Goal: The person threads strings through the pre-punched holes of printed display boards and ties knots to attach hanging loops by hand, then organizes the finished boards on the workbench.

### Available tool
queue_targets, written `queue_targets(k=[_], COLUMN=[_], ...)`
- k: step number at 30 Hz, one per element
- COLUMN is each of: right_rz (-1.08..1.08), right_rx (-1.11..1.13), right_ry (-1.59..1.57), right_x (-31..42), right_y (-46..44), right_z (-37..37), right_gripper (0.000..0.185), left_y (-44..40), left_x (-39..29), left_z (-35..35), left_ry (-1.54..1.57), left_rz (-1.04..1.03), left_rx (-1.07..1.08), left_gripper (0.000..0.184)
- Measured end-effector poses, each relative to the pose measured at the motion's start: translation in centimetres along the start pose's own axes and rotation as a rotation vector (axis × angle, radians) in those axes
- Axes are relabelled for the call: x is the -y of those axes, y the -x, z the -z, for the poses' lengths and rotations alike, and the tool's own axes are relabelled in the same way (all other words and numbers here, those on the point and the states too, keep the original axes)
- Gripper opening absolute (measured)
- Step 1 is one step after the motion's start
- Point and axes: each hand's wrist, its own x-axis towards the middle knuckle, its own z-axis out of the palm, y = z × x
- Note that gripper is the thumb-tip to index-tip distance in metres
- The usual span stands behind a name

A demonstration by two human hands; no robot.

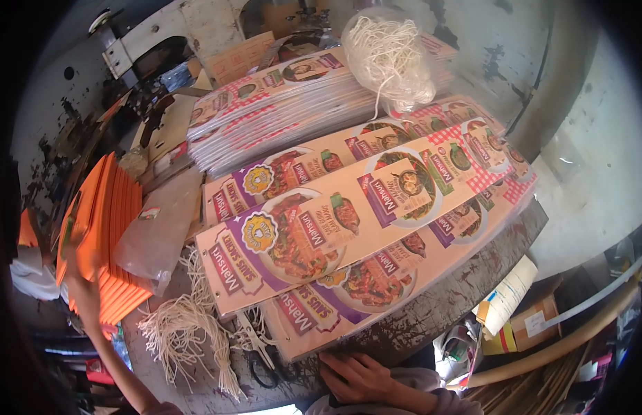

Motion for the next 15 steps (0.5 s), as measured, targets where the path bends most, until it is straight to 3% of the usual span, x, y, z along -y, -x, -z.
queue_targets(k=[4, 7, 9, 12, 15], right_rz=[0.001, -0.03, -0.033, -0.059, -0.284], right_rx=[-0.007, -0.094, -0.142, -0.337, -0.353], right_ry=[-0.127, -0.263, -0.293, -0.227, -0.057], right_x=[0.0, 0.0, -0.3, -2.1, -4.4], right_y=[-0.1, 0.1, 0.0, -0.3, -0.6], right_z=[0.2, 0.7, 1.4, 2.7, 5.1], right_gripper=[0.023, 0.023, 0.025, 0.023, 0.013], left_y=[5.4, 7.9, 8.3, 7.7, 6.7], left_x=[-11.4, -12.2, -12.6, -14.0, -15.0], left_z=[0.4, -2.6, -4.7, -5.9, -4.7], left_ry=[0.223, 0.432, 1.339, 1.562, 1.61], left_rz=[-0.016, 0.066, 0.648, 0.873, 0.894], left_rx=[0.399, 0.519, 0.783, 0.727, 0.577], left_gripper=[0.037, 0.032, 0.037, 0.041, 0.037])
